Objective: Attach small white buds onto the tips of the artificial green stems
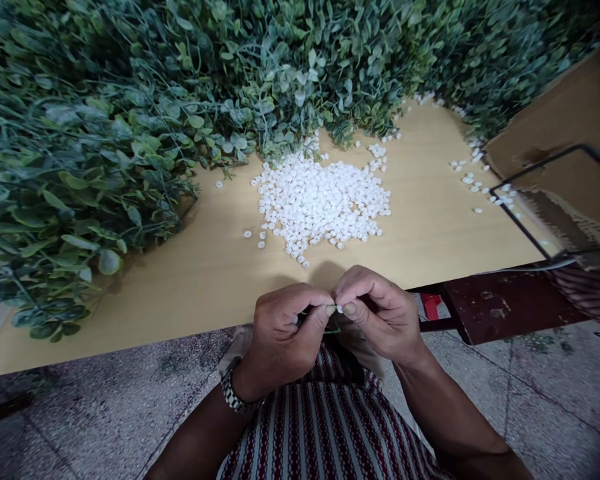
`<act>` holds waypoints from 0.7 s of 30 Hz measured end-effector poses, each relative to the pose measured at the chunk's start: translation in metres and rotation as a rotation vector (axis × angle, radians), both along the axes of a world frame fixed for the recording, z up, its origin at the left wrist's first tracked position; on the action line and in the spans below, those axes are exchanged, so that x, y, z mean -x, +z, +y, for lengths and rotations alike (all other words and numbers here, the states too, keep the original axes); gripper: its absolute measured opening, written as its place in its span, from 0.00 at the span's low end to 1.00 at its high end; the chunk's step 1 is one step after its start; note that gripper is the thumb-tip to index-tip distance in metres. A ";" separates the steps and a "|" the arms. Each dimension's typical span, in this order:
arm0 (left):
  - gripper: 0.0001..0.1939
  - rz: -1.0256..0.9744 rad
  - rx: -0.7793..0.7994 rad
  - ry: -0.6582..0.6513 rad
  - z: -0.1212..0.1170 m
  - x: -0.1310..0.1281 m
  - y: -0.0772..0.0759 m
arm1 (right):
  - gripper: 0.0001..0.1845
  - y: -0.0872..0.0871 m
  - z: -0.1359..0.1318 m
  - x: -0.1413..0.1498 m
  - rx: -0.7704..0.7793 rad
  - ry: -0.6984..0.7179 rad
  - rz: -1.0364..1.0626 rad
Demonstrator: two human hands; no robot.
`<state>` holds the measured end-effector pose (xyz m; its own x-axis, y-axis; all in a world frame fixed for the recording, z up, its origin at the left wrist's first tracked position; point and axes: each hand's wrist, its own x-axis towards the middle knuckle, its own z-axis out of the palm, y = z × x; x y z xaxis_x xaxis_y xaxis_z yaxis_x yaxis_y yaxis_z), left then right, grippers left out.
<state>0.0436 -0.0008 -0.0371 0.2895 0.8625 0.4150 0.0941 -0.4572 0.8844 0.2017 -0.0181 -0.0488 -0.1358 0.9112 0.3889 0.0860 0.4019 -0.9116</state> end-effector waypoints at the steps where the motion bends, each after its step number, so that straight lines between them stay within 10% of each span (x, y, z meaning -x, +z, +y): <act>1: 0.05 0.005 -0.003 0.000 0.000 0.000 0.000 | 0.06 -0.001 -0.001 0.000 -0.007 -0.008 -0.002; 21: 0.06 -0.005 0.023 -0.004 0.000 -0.001 -0.001 | 0.04 0.001 0.001 0.001 0.014 0.010 -0.084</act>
<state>0.0449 -0.0006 -0.0384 0.2912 0.8707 0.3963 0.0873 -0.4367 0.8954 0.2010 -0.0173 -0.0473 -0.1768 0.9150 0.3626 0.1580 0.3900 -0.9071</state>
